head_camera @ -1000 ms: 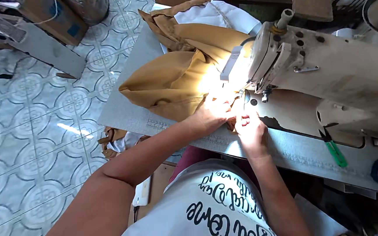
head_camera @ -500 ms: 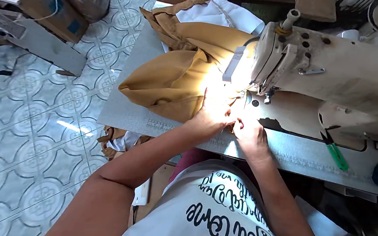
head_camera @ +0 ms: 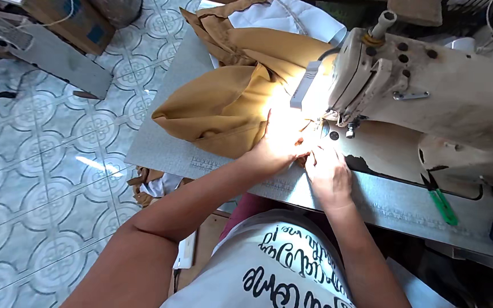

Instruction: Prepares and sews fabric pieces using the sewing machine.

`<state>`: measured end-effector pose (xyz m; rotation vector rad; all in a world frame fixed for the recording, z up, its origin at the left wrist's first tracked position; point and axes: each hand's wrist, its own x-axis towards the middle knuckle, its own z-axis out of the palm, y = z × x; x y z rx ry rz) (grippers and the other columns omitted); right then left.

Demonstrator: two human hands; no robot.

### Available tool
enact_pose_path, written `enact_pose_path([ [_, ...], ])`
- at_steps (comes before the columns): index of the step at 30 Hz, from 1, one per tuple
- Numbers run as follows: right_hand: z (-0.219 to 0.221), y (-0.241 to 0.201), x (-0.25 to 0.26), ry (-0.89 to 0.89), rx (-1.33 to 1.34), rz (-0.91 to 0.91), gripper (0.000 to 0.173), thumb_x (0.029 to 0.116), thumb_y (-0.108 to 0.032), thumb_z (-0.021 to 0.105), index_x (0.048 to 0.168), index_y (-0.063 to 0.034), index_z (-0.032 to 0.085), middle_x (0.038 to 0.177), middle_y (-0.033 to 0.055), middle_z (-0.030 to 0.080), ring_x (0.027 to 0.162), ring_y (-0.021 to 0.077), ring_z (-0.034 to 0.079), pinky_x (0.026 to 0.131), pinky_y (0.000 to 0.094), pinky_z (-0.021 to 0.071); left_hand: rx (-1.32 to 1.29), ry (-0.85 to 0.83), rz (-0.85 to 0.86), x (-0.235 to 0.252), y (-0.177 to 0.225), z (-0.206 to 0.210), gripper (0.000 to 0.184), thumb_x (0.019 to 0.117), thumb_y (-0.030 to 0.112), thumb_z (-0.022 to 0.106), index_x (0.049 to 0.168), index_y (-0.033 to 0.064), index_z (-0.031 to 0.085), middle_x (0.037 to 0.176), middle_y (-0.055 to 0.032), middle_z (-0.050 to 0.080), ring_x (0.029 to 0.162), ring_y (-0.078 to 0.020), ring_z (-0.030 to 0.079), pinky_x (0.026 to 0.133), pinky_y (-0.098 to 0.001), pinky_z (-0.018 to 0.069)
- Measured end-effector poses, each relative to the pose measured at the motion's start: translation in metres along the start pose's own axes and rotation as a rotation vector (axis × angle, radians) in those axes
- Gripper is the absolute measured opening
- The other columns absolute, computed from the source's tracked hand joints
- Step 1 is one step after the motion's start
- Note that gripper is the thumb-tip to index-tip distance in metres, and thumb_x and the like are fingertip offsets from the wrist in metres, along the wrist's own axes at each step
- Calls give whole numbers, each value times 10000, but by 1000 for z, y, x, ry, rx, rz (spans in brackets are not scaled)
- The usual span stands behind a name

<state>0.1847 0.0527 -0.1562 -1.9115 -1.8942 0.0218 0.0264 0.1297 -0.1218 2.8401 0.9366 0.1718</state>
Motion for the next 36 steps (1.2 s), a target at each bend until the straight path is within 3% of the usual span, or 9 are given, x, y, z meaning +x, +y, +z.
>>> enact_pose_path([
  [6,6,5,25,-9,17,52,266,1007,-160,558,1166,-71,750,1266,139,695,1123,347,680,877,488,573,-17,123,-37,25,-15,8,265,1059,242,514,1118,220,772,1192,-80,711,1262,-363,582,1121,-756,217],
  [10,5,15,27,-7,125,49,258,1008,-201,601,1173,-68,749,1251,162,681,1114,318,682,891,481,580,-31,245,94,28,-26,15,251,1014,104,552,1086,188,777,1162,-99,683,1131,-316,616,1007,-596,404],
  [13,2,28,14,65,361,128,254,1008,-196,626,1181,-49,739,1181,146,696,1004,235,693,854,403,583,-203,311,87,27,-35,29,283,968,78,549,1139,147,763,1323,-100,676,1244,-307,603,1044,-538,429],
  [17,9,23,4,108,363,166,156,907,-136,739,975,2,764,1039,178,708,975,298,691,872,455,575,-578,198,-222,35,-37,21,194,967,126,583,1106,50,694,1063,-106,698,1015,-221,664,901,-466,530],
  [21,9,7,25,64,412,241,274,891,-205,800,1074,-11,739,1134,182,677,930,280,686,794,470,579,-815,204,-253,39,-35,15,183,1011,195,596,1030,52,708,889,-55,688,816,-123,650,757,-353,551],
  [24,17,8,31,130,494,242,222,917,-236,779,1003,-42,712,939,134,717,804,241,706,724,463,589,-823,220,-181,34,-35,15,131,978,158,635,1025,61,708,924,-43,691,838,-95,654,765,-296,558],
  [28,2,4,10,122,793,354,319,915,-138,752,1148,-4,582,835,63,670,679,123,681,645,318,610,-434,201,67,16,-34,11,414,866,199,768,1260,90,701,1246,-124,693,1214,-279,622,1066,-511,452],
  [32,-12,-14,-34,90,985,306,344,904,-52,741,1183,-27,542,823,16,703,676,76,687,624,257,605,-238,271,350,2,-33,11,165,978,130,614,1054,146,759,1219,-59,725,1247,-278,628,1068,-569,447],
  [36,-6,-5,-49,31,543,106,264,903,-62,687,1161,-22,726,979,82,755,824,102,734,749,247,619,-161,184,408,-1,-25,5,246,1037,73,511,984,111,748,1147,-35,744,1303,-266,596,1089,-483,466],
])
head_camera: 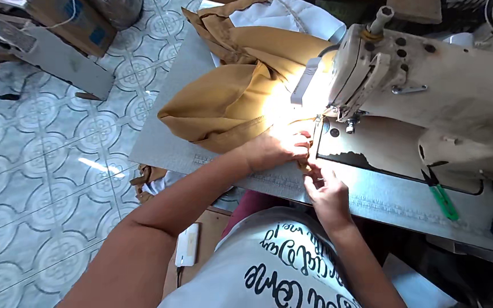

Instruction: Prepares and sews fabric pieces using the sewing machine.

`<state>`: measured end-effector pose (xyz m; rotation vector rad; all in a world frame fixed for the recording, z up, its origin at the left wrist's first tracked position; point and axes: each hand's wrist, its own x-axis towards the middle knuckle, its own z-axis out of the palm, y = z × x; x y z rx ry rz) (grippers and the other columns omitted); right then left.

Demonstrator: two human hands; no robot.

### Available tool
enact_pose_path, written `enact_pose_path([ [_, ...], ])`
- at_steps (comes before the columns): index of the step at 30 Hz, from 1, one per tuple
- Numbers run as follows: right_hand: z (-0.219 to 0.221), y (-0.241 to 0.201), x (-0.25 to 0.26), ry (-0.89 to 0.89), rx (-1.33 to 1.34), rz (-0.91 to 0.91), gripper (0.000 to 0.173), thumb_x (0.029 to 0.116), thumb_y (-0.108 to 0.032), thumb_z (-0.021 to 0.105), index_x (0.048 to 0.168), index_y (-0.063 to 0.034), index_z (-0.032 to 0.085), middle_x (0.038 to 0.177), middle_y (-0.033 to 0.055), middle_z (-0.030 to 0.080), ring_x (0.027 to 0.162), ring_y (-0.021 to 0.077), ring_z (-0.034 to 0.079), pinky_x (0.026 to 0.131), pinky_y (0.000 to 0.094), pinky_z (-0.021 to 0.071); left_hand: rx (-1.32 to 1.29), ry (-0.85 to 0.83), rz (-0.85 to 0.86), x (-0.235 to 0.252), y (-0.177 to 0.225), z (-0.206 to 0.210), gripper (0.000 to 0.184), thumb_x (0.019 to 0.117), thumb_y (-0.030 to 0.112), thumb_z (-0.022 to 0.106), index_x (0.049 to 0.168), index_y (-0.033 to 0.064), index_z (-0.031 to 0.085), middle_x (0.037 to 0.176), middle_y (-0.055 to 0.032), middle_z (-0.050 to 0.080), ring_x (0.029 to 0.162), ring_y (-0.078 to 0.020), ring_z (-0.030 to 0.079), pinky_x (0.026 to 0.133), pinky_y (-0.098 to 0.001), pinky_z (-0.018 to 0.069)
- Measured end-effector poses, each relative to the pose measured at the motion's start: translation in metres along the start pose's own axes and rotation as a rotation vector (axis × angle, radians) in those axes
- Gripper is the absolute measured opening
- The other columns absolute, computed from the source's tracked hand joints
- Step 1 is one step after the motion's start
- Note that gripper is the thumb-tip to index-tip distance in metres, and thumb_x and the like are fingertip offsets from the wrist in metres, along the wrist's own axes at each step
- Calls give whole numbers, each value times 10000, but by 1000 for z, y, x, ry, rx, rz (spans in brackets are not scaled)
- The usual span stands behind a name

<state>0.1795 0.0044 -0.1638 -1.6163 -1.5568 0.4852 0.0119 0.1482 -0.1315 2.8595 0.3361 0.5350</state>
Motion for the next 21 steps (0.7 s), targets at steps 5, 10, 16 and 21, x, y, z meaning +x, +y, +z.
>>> enact_pose_path([
  [5,1,5,2,30,-343,-169,132,937,-137,699,1011,-90,797,1022,139,718,982,296,705,823,395,597,43,-81,-85,-1,8,4,244,1037,97,507,1028,134,748,1142,-29,734,1252,-256,617,1016,-478,500],
  [10,2,13,-1,39,-442,-208,168,971,-200,663,1000,-118,806,1034,101,766,986,311,721,803,437,596,45,-91,-158,-2,16,6,223,1001,81,547,1029,154,755,1088,-37,721,1139,-255,644,952,-504,512],
  [16,1,13,-2,29,-467,-202,179,964,-188,660,1021,-107,809,1037,105,772,996,327,727,818,456,599,89,-73,-195,-2,23,8,204,996,80,566,1013,150,756,1116,-29,730,1163,-252,648,972,-518,501],
  [21,0,13,2,32,-454,-210,171,963,-169,657,1009,-101,806,1016,92,775,994,305,727,821,437,596,96,-83,-194,1,22,7,215,986,60,576,1022,164,761,1094,-28,724,1145,-249,646,978,-508,497],
])
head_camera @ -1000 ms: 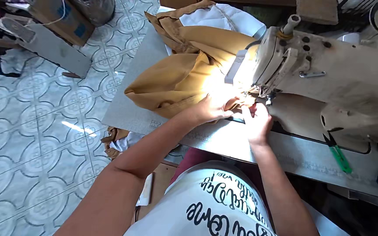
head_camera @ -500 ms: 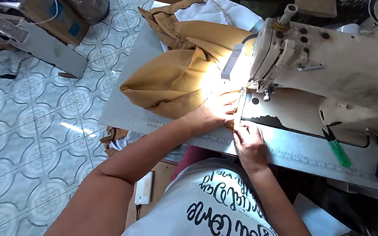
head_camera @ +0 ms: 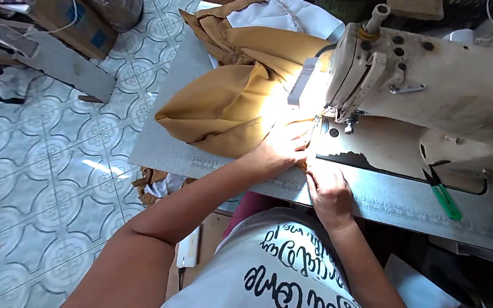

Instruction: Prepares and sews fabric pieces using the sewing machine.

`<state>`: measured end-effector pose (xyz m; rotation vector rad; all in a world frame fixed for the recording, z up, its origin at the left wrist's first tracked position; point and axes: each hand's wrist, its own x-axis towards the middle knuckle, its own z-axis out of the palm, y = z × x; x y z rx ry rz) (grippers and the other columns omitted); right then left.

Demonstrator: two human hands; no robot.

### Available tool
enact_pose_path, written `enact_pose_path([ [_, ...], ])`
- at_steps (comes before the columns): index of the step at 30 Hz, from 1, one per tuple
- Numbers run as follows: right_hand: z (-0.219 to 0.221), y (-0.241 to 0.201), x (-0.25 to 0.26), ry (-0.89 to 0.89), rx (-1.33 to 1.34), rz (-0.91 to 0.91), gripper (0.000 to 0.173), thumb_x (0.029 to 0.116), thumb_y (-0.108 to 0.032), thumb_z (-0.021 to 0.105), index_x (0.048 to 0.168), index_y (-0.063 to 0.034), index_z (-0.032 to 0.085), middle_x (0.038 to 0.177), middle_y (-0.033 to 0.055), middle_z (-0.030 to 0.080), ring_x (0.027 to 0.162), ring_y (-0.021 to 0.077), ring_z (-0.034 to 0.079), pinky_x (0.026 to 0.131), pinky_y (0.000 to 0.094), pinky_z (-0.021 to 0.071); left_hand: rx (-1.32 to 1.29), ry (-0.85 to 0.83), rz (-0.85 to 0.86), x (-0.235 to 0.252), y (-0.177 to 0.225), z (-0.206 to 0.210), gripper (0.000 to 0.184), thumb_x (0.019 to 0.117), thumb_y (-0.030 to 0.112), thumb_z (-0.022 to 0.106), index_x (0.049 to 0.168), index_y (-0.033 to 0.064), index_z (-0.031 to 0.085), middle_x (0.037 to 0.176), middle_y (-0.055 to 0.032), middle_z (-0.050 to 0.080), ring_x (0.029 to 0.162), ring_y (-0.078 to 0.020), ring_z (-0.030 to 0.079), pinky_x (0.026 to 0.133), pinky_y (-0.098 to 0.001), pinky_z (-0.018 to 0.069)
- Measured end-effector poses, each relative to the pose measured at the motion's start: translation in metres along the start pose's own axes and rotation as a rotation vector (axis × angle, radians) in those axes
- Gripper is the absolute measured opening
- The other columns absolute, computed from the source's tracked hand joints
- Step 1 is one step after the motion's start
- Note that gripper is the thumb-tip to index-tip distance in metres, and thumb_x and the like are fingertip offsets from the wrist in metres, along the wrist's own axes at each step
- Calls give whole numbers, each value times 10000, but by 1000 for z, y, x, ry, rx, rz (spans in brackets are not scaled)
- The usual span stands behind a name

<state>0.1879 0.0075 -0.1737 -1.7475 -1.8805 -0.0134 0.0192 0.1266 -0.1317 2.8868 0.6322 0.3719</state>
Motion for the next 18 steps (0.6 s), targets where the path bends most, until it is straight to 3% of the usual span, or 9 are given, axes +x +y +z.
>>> enact_pose_path([
  [4,6,9,13,43,27,-1,139,956,-133,667,983,-82,794,973,91,754,931,282,706,777,415,581,42,-7,-28,8,-8,3,231,1006,77,542,1050,172,748,1098,-50,708,1127,-283,636,1026,-610,411],
  [8,11,18,33,81,51,-30,121,939,-109,691,1005,-55,777,1040,121,755,1026,308,712,860,438,589,80,82,-36,19,-18,6,229,1021,97,531,1031,155,752,1089,-65,703,1102,-286,631,1004,-543,436],
  [11,15,23,46,63,64,-7,144,964,-127,668,1033,-55,772,1101,129,750,1110,320,696,885,455,585,107,142,-55,26,-25,8,232,1029,136,531,1049,168,760,1248,-88,687,1181,-321,607,993,-575,418],
  [13,16,27,55,67,43,-15,159,977,-137,657,1062,-63,769,1092,120,749,1078,307,704,877,438,586,125,139,-85,30,-29,9,255,1033,117,497,1053,158,748,1321,-90,665,1201,-325,607,1024,-616,379],
  [15,18,29,63,58,48,-22,159,970,-130,663,1069,-59,765,1061,125,743,1019,318,708,838,448,587,131,173,-108,35,-32,13,256,1032,110,493,1025,154,746,1263,-87,692,1147,-310,642,1029,-622,384],
  [18,20,30,72,54,68,9,159,968,-132,652,1060,-76,768,1073,121,753,1046,334,708,849,462,587,108,176,-142,40,-35,15,243,1019,86,522,1057,139,756,1225,-120,698,1111,-333,661,1089,-683,325],
])
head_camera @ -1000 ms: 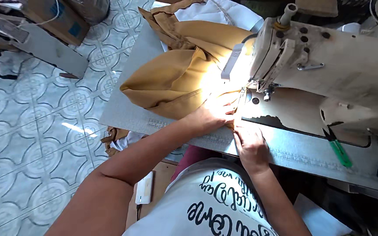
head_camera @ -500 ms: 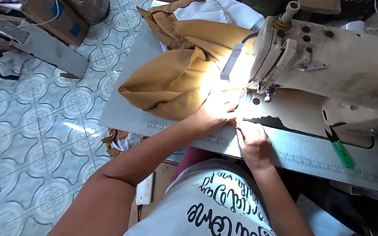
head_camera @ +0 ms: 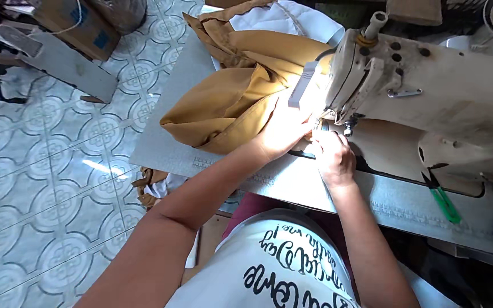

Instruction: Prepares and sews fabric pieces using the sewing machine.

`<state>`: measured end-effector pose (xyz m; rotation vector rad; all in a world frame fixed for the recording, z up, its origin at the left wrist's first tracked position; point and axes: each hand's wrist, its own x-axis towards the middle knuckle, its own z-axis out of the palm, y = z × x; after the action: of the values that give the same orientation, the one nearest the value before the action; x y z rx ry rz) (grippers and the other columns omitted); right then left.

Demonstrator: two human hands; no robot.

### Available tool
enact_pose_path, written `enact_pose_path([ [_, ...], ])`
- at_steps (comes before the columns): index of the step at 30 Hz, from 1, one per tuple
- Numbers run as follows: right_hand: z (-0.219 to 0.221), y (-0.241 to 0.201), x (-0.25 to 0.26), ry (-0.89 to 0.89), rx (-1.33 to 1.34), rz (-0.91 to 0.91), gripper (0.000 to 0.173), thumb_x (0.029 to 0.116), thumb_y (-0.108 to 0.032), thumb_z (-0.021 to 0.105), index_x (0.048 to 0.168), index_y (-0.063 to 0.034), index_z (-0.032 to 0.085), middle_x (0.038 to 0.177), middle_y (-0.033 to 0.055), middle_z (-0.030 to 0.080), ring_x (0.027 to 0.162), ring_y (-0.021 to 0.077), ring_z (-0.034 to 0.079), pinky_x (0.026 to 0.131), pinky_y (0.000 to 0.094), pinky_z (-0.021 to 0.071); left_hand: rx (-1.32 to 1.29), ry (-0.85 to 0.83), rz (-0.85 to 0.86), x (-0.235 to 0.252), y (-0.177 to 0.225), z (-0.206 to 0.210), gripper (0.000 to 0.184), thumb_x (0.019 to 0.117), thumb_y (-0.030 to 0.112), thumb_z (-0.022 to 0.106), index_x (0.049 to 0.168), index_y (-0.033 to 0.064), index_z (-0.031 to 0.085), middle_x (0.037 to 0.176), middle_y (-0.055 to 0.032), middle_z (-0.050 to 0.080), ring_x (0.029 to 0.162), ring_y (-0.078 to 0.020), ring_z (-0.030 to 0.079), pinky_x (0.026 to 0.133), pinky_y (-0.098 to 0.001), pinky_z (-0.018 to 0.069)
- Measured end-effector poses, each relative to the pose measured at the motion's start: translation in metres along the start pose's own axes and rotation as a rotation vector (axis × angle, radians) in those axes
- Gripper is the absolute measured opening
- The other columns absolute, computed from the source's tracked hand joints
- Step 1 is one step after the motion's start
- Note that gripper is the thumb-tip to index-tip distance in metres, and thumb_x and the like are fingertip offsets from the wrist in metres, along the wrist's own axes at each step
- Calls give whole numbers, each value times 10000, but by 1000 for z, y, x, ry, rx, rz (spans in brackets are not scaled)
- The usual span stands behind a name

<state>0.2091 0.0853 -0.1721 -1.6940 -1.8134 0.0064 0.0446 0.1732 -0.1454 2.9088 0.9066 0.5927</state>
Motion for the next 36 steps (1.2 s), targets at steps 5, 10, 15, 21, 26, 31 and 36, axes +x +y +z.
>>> enact_pose_path([
  [5,-12,-13,-3,-70,32,292,164,1004,-180,644,1090,-71,731,1123,149,707,975,311,713,794,498,593,-36,40,-138,-1,1,8,206,986,166,589,1122,146,741,1091,-115,722,1087,-332,666,953,-573,488],
  [10,-8,-27,0,-50,186,401,158,932,-176,737,1031,-57,767,1040,131,742,970,289,717,850,492,571,-276,-80,-368,6,7,-4,249,980,239,612,1129,63,705,1071,-139,707,1090,-319,656,994,-531,478],
  [15,-6,-23,11,-66,547,489,164,998,-165,654,981,-5,690,798,81,691,635,120,652,626,307,573,-245,-178,-281,4,11,-20,379,849,130,757,1223,117,697,1184,-145,690,1170,-341,625,1008,-546,476],
  [21,-34,-34,-27,-222,909,776,408,889,117,624,1246,-26,488,781,57,684,550,91,639,506,224,543,-65,-116,-92,-15,17,-20,215,954,54,622,1074,148,774,1137,-96,712,1156,-343,620,1051,-615,383],
  [26,-21,-26,-34,-64,1,133,224,923,-78,705,1140,-44,750,1223,187,675,1006,331,709,772,481,605,-28,-90,3,-18,16,-19,194,961,61,608,1046,149,759,1279,-73,693,1269,-335,585,1058,-619,386],
  [31,-9,-13,-46,25,-65,-46,119,896,-21,666,963,-22,764,1069,163,743,1096,364,690,875,474,578,-28,-5,105,-22,3,-13,256,1027,97,525,1110,178,753,1235,-42,717,1262,-308,591,1049,-602,391],
  [36,-6,-13,-49,48,-78,-33,155,915,-40,654,1020,-20,767,1089,178,737,1114,374,682,888,484,572,42,4,95,-21,5,-8,296,1020,70,522,1152,201,751,1180,-50,709,1237,-310,580,1032,-572,376],
])
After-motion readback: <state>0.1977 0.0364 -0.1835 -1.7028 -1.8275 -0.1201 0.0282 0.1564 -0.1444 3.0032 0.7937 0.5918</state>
